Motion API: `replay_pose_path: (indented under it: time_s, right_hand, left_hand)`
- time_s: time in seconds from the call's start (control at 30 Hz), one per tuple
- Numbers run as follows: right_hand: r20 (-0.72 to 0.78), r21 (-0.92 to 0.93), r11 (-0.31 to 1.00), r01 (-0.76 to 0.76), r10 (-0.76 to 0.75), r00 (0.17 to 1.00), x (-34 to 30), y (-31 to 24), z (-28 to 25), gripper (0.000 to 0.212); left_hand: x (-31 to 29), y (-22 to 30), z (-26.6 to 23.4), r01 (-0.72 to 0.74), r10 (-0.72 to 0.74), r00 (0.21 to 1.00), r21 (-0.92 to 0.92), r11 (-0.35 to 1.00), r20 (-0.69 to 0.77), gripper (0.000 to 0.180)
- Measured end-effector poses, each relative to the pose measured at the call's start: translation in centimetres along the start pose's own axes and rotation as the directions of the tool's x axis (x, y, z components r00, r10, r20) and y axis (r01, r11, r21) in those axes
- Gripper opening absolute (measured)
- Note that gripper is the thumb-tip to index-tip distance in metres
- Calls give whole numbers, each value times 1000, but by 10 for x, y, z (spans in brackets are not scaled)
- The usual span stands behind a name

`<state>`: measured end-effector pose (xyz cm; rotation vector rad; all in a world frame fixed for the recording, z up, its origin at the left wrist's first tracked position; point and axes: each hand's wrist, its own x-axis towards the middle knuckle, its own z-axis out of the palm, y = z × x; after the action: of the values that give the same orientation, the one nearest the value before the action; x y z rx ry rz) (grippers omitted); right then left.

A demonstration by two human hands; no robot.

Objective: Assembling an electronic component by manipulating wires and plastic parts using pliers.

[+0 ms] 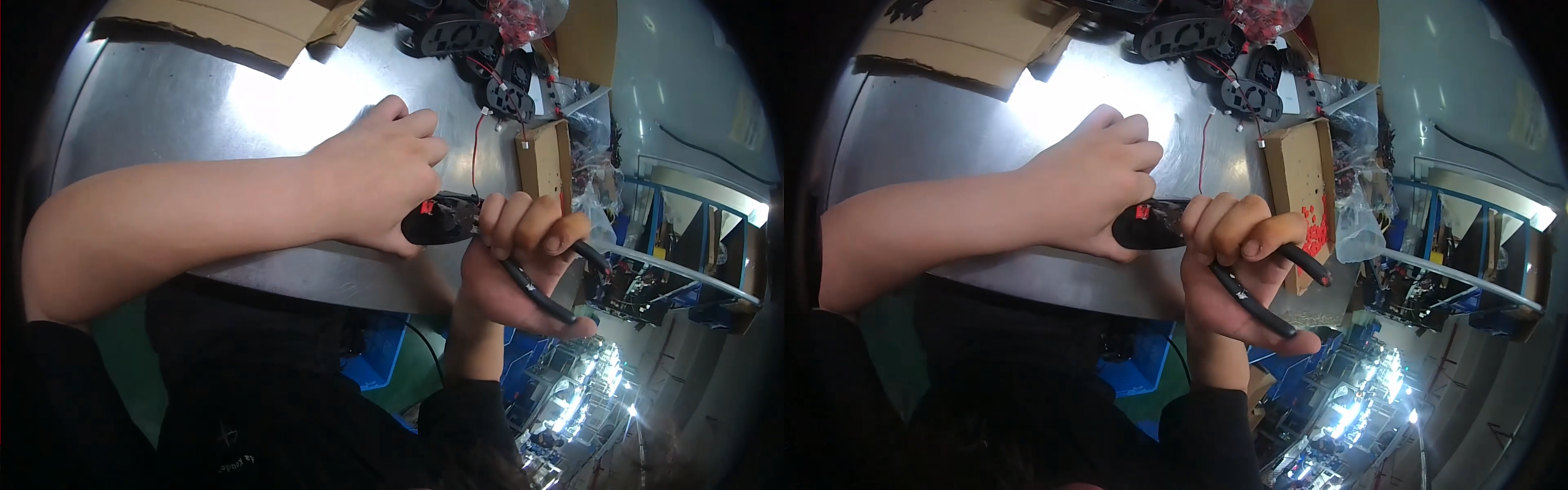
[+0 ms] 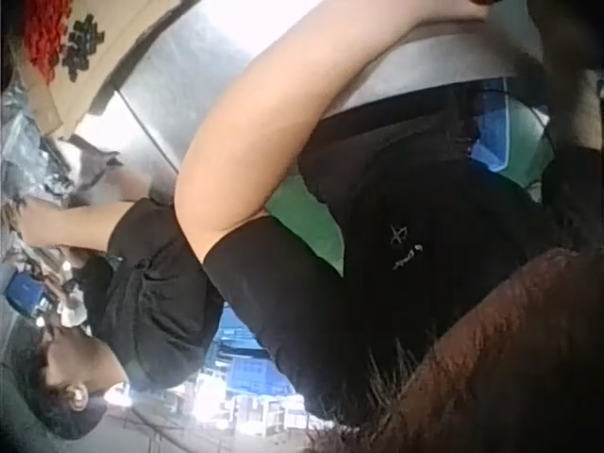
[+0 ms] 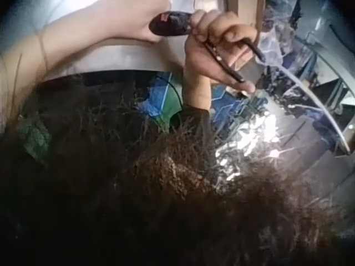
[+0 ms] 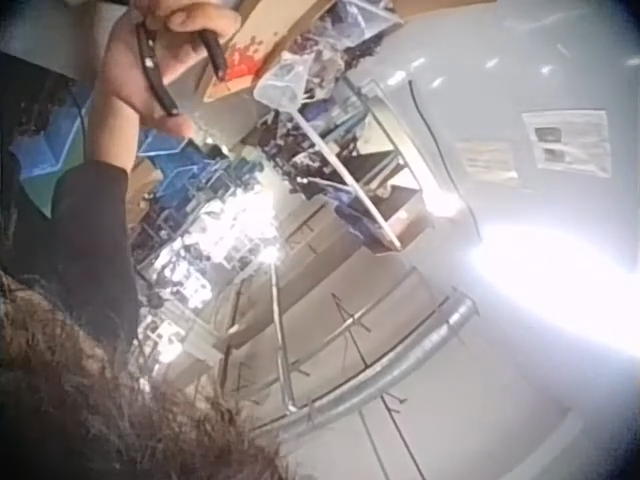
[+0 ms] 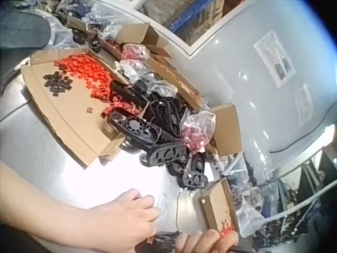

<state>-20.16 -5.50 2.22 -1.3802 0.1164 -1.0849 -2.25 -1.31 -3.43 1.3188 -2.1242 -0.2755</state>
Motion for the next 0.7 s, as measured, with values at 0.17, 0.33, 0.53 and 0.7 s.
replay_pose_path:
  time_s: [0.17, 0.33, 0.53, 0.7]
  right_hand:
    - [-83, 109, 994, 4, 5, 997, -5, 6, -13, 72]
    - [-285, 328, 938, -116, 215, 934, 2, 9, -20, 67]
    - [-17, 321, 929, -182, 198, 980, 8, 6, -37, 82]
    - [-81, 255, 927, -276, 305, 949, 18, -2, -30, 71]
  left_hand:
    - [4, 0, 7, -39, 36, 998, -57, 998, -56, 44]
    - [-1, -2, 7, -39, 33, 996, -66, 997, -80, 49]
    - [3, 0, 6, -39, 37, 999, -60, 997, -39, 50]
    - [4, 1, 5, -42, 43, 999, 42, 998, -31, 49]
